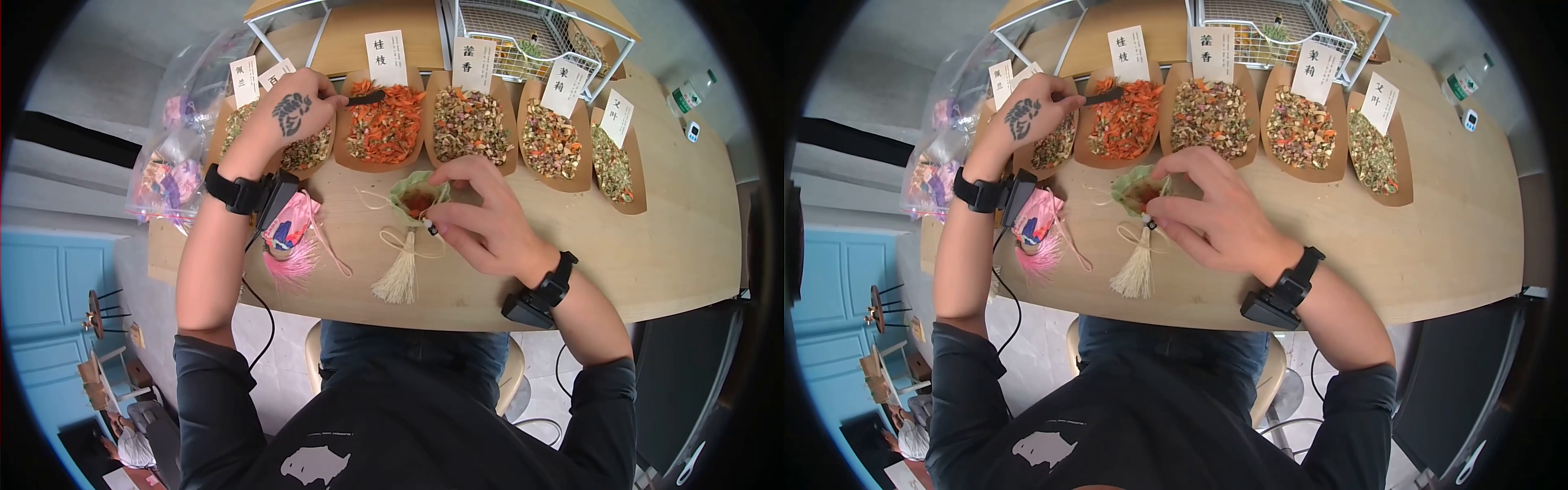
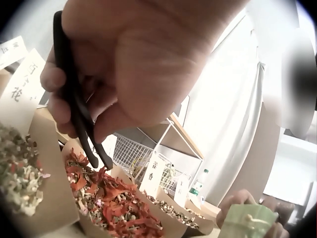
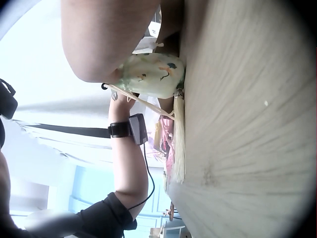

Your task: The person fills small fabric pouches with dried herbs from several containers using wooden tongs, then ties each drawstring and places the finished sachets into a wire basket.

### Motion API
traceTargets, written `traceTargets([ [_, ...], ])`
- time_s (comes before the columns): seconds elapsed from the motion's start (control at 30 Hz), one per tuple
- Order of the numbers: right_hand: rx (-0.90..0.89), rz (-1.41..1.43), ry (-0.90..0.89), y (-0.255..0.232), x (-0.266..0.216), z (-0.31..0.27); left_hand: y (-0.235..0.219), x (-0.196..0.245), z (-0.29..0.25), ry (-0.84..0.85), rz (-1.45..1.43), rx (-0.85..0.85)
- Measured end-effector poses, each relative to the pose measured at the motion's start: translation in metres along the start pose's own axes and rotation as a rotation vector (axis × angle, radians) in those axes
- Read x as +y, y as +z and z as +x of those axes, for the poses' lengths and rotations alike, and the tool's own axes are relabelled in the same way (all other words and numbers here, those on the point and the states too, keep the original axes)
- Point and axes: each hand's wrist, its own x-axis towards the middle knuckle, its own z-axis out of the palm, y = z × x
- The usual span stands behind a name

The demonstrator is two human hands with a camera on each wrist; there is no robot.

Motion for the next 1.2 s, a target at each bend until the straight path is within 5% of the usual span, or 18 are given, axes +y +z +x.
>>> traceTargets([
  [0.63,0.001,-0.007,0.009,0.003,0.000,-0.001,0.022,0.039,-0.022,0.074,0.414,0.019],
  [0.83,0.012,-0.021,-0.002,0.003,0.001,-0.001,0.027,0.016,-0.026,0.177,0.291,0.178],
  [1.2,0.014,-0.030,0.020,0.001,0.000,-0.001,-0.002,0.007,-0.043,0.073,0.061,0.224],
])
